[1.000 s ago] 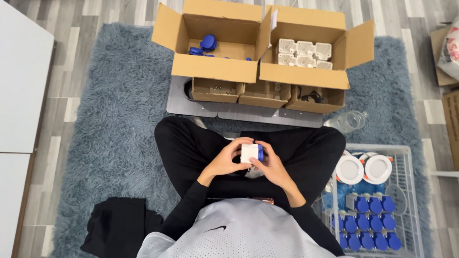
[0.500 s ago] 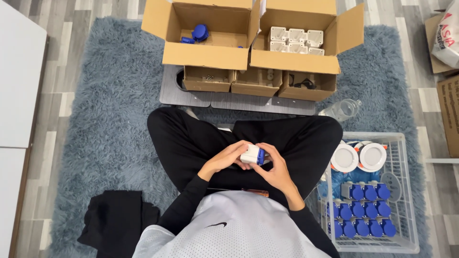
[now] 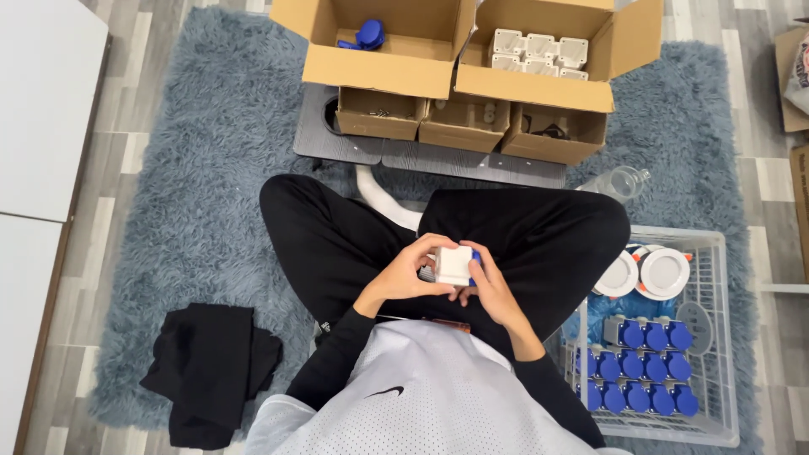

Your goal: Assembling blue electrical sockets into white housings using a screwdriver while sitting on the floor.

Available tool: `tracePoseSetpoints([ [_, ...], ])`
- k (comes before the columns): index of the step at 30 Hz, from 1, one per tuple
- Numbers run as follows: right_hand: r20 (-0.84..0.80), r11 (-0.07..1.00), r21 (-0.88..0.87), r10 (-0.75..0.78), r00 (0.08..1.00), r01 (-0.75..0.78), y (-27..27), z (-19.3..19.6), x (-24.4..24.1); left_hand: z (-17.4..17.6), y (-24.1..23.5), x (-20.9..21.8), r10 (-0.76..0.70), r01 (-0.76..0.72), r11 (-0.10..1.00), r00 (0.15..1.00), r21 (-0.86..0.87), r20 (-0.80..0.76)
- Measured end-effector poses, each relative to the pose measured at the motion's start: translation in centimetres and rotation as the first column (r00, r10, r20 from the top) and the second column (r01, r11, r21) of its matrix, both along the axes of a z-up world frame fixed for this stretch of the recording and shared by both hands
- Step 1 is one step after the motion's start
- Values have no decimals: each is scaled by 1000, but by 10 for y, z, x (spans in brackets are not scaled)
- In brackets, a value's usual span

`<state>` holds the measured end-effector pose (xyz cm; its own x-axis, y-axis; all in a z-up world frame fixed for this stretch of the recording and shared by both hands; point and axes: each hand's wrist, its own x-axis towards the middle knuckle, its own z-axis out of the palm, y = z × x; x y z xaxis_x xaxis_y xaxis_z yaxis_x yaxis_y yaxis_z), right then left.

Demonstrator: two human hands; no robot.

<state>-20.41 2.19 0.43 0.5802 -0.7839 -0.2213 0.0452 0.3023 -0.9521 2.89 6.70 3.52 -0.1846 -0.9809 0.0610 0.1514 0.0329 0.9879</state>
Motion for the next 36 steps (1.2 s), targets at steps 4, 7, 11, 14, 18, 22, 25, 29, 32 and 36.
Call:
tracePoseSetpoints([
  [4,85,997,12,-73,994,73,8,-2,-4,-11,-7,5,-81,79,996,996,-41,-47],
  [7,183,993,-26,-106,977,112,16,3,-8,-51,-53,26,-113,108,992,989,-57,-91],
  [11,341,995,12,-94,935,95,42,13,-14,-57,-109,43,213,-89,968,781,-232,588],
  [14,439,997,63,-59,896,35,54,30,-18,-84,-138,44,-144,-58,977,531,206,835],
  [18,506,979,205,-109,856,4,67,47,-22,-67,-134,24,-169,-87,970,431,227,887],
  [22,419,927,371,-211,883,45,72,54,-32,-11,-99,-7,106,-114,991,414,-64,904],
  [25,346,919,386,-231,909,86,68,49,-39,-3,-60,-32,157,-105,987,439,-123,885],
  [29,333,946,296,-229,915,129,68,51,-32,-40,-12,-48,-61,-10,997,503,77,862],
  [32,330,960,257,-197,923,113,68,41,-39,-20,-18,-31,-169,-42,974,521,223,836],
  [36,321,977,160,-187,928,142,55,44,-27,-45,-17,-2,-231,-56,939,627,339,744],
])
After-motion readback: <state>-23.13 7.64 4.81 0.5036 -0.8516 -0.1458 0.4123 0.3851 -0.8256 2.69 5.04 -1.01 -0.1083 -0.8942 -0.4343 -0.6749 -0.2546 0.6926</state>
